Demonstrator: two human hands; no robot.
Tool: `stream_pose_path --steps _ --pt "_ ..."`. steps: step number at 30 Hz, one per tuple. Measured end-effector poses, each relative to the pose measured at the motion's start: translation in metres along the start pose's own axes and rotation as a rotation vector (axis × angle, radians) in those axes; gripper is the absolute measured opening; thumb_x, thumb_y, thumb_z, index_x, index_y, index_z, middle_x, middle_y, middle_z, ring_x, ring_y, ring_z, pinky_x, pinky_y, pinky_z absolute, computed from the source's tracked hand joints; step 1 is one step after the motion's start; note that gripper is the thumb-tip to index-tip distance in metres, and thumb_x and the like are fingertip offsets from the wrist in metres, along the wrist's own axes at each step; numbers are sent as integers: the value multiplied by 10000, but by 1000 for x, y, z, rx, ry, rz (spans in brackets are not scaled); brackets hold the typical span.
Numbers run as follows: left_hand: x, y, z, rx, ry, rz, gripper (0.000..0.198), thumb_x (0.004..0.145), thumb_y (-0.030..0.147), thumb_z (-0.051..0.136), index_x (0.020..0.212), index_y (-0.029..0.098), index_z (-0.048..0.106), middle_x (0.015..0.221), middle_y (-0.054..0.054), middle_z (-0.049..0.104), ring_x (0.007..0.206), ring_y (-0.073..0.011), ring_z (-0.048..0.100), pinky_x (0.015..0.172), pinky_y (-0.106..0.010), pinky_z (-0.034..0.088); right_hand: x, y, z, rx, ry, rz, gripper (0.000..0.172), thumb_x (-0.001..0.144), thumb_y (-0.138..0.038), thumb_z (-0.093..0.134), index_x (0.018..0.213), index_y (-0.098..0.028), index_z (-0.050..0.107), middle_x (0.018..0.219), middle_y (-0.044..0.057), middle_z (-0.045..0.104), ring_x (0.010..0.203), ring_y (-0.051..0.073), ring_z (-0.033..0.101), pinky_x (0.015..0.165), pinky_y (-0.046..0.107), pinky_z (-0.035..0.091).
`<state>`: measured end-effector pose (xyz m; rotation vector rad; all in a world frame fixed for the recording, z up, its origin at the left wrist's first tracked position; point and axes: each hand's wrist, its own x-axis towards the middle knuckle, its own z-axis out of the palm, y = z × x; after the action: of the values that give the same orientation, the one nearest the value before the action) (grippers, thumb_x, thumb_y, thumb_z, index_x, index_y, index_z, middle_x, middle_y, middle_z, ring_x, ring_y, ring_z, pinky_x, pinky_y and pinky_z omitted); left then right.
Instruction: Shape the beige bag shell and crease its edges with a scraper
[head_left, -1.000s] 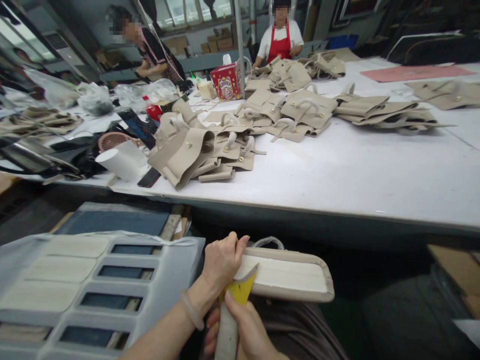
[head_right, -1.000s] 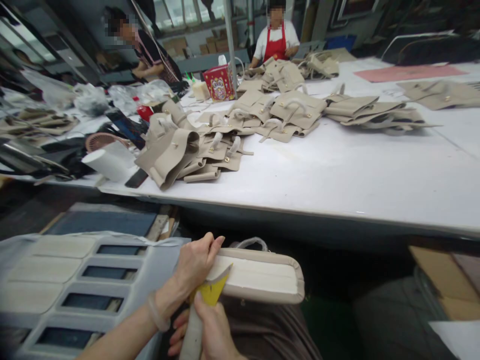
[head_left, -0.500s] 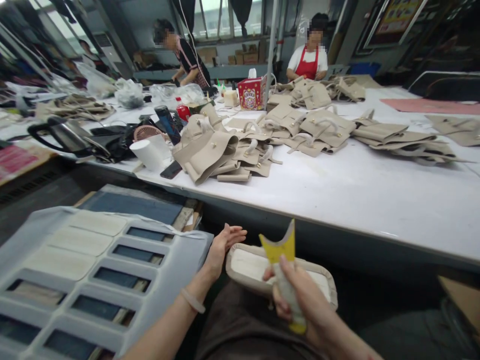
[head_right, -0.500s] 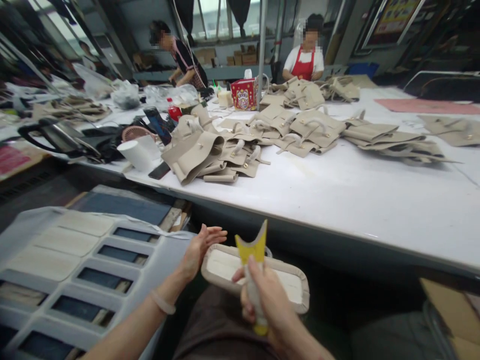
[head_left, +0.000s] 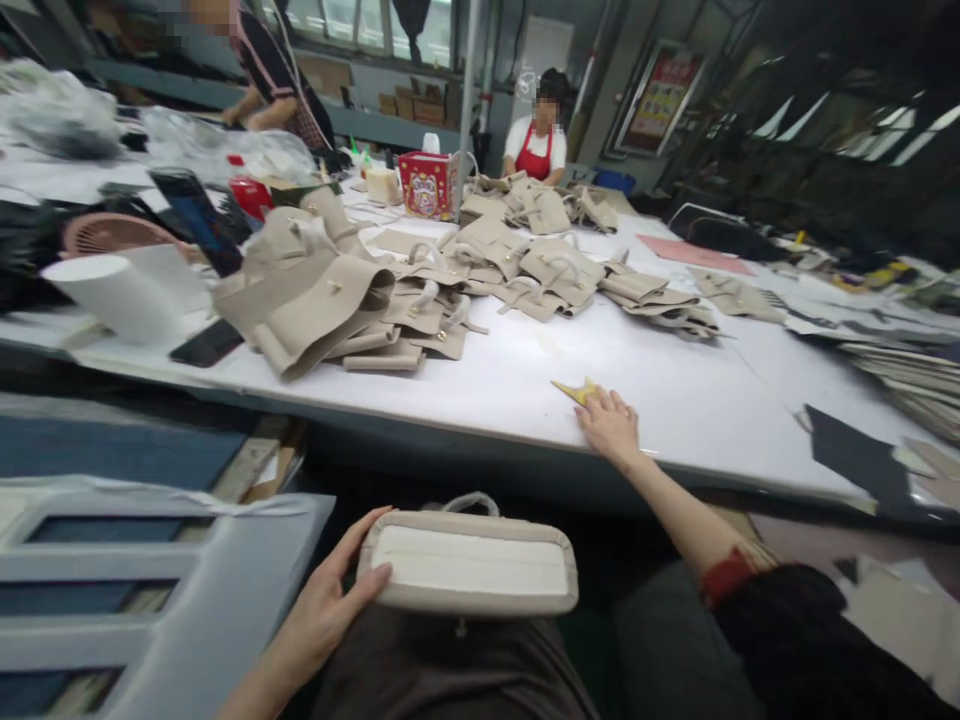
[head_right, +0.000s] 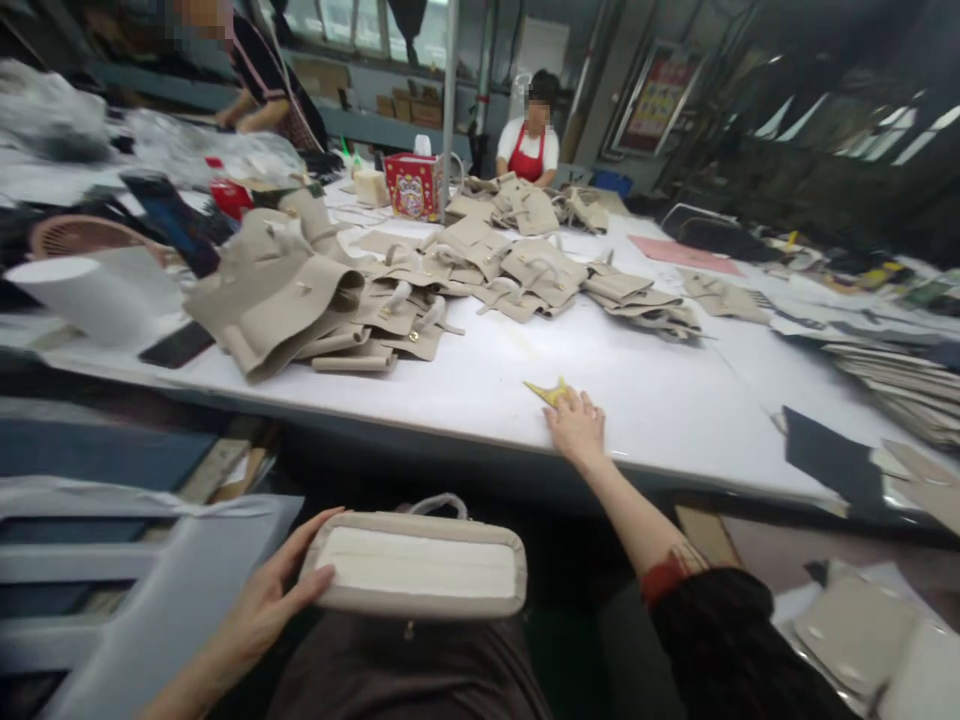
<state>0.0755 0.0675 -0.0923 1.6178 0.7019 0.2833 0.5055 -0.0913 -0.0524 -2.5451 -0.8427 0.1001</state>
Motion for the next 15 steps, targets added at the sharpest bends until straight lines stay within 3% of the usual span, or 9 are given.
stream_pose_path --steps 2,5,7,11,15 --pt "1 -4 0 9 6 -17 581 914 549 559 1419 329 373 1501 -13 416 1409 -269 324 1223 -481 167 -25 -5 6 94 -13 -24 451 941 -363 468 1327 -147 562 1541 130 369 1466 306 219 1209 533 114" --pt "1 -7 3 -11 11 -29 610 895 578 563 1418 322 383 1492 -14 432 1416 -289 316 1219 -490 189 -87 -17 11 291 -73 -46 561 996 -523 311 1349 -158 547 1420 130 531 1343 229 464 1158 405 334" --pt "2 -8 6 -52 43 -34 600 887 580 570 1408 332 405 1475 0 455 1410 -294 328 1216 -473 214 -131 -26 15 516 -173 23 632 994 -599 257 1324 -158 569 1310 139 621 1240 234 568 1087 410 424" --pt "2 -4 13 -108 102 -28 542 911 557 546 1395 345 427 1462 16 468 1402 -275 342 1217 -427 217 -188 -43 28 1062 -421 372 665 906 -678 461 1238 -131 639 1253 166 650 1150 314 615 1041 481 440" --pt "-7 8 19 -179 100 51 493 952 500 504 1396 298 430 1433 -17 491 1337 -249 419 1153 -336 304 -198 -46 37 999 -377 419 650 819 -700 567 1230 -202 645 1320 115 620 1258 327 532 1129 480 353"
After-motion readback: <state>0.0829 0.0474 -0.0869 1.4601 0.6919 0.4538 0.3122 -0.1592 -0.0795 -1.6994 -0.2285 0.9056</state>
